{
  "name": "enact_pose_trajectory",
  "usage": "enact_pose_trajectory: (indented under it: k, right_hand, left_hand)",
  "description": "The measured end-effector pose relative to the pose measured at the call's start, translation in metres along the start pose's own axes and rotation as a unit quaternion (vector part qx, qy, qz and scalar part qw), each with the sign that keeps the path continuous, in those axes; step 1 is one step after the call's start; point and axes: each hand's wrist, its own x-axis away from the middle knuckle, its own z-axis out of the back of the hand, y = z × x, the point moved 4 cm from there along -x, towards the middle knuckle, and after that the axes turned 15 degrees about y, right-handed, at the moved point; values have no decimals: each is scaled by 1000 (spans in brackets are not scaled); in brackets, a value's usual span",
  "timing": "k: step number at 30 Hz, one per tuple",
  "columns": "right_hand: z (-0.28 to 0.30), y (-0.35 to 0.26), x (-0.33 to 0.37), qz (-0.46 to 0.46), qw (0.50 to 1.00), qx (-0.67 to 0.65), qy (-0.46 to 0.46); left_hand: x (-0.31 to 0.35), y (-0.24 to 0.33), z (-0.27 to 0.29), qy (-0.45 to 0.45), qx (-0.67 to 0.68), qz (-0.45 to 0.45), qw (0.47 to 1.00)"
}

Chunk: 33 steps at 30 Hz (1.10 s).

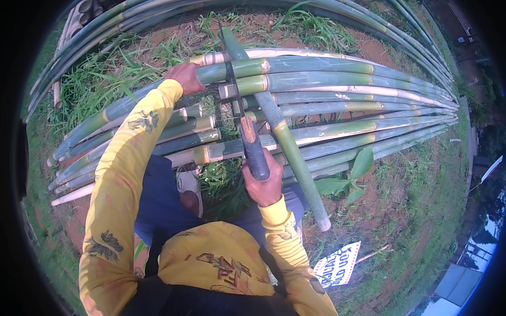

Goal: The person sits on the ground and uses a machete to cut long bamboo poles into shorter sections. They repeatedly pick up a pole, position it, strike it with the machete to sever it, and then place the cut pieces aside.

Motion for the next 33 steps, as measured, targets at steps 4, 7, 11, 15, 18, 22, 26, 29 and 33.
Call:
enact_pose_trajectory:
  k: [4,7,11,15,18,22,26,29,33]
  right_hand:
    - [8,12,14,1,1000,-5,1]
    - [-4,32,15,14,1000,-17,3]
    - [-2,33,30,-41,999,-21,2]
    - [9,40,28,12,1000,10,-1]
    - [12,53,24,21,1000,21,-9]
    - [10,47,37,-19,996,41,-83]
    - [78,40,4,53,997,20,53]
    - [137,96,-7,131,876,462,36]
    - [148,148,21,0,898,439,-45]
  left_hand:
    - [18,2,-21,16,-8,3,1000]
    - [6,-2,-22,8,-25,7,1000]
    - [12,-11,-28,-16,-12,-6,1000]
    - [16,-6,-35,37,-9,-19,999]
    - [17,-6,-33,32,2,-3,999]
    - [11,2,-33,-47,4,14,999]
    - [15,-11,-32,9,2,-1,1000]
    - [11,-13,-35,7,-2,6,1000]
    - [6,0,-22,1,-16,-3,1000]
